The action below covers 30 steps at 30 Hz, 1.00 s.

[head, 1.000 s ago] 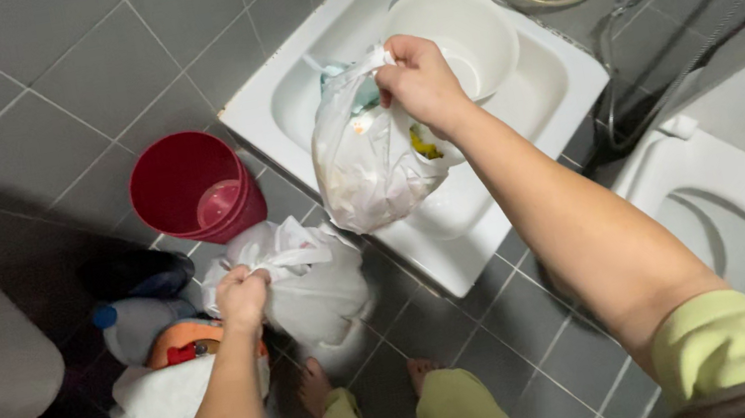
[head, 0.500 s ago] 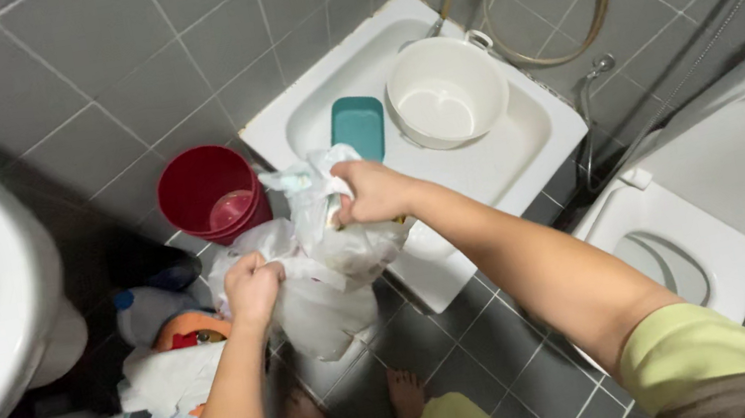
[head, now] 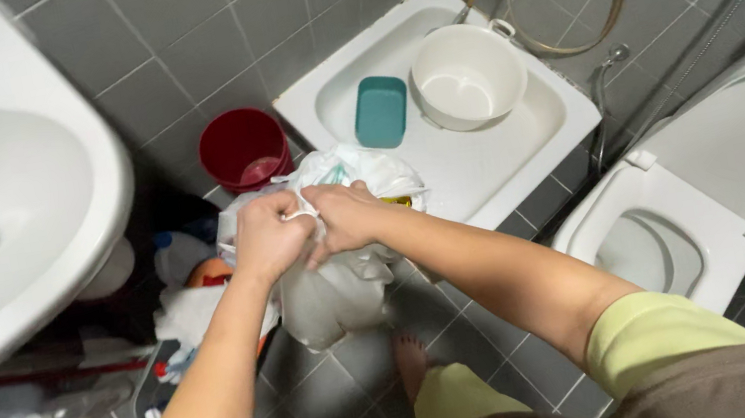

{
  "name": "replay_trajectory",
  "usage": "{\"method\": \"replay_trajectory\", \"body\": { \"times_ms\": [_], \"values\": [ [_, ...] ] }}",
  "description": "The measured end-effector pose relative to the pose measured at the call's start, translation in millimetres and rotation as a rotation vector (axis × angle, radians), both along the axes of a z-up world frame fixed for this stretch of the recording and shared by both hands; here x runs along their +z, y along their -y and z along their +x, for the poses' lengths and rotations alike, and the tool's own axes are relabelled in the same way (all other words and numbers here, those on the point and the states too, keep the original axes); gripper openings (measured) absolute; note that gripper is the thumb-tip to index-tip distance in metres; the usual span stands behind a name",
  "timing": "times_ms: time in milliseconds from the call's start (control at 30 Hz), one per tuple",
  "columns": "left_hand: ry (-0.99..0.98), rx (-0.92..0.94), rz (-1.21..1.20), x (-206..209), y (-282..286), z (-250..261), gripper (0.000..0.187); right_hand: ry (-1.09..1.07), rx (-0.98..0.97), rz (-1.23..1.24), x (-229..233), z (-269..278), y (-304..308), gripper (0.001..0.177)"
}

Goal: The person removes a full trash bag from a red bin, ties it, and places it in a larger bag. They then retrieve a new plastic bag, line the red bin with it, and adjust the fit. Finally, they pour liquid from a blue bottle into a clear container at the sink.

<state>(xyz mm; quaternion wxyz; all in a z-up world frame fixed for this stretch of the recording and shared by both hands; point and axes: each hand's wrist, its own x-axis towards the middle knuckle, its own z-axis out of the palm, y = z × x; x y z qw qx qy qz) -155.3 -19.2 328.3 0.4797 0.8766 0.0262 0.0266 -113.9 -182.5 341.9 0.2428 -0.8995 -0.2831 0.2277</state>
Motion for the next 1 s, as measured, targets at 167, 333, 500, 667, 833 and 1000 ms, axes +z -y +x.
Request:
{"method": "replay_trajectory", "body": {
  "times_ms": [167, 333, 500, 667, 833, 1000],
  "values": [
    [-0.125, -0.123, 0.197, 55.0, -13.4, -57.5, 0.018, 0.095, -0.02, 0.134, -16.6, -44.4, -23.2, 0.054],
    [0.023, -0.146, 0.305, 70.5, -46.2, -115.4, 0.03, 0.162, -0.028, 0.255, -44.7, -101.3, -59.0, 0.036],
    [0.038, -0.094, 0.414, 68.7, -83.9, -176.6, 0.031, 0.054, -0.076, 0.38, -39.9, -158.4, -107.4, 0.044],
    [0.118, -0.061, 0.493, 66.2, -114.0, -232.9, 0.03, -0.012, 0.027, 0.637, -31.0, -211.7, -144.5, 0.061],
    [0.155, 0.033, 0.551, 70.8, -150.8, -294.9, 0.018, -0.006, 0.044, 0.441, -48.2, -258.7, -184.9, 0.034],
    [0.389, 0.346, 0.608, 87.7, -242.9, -355.4, 0.016, 0.02, 0.079, 0.457, -67.5, -295.5, -226.2, 0.03]
  ]
}}
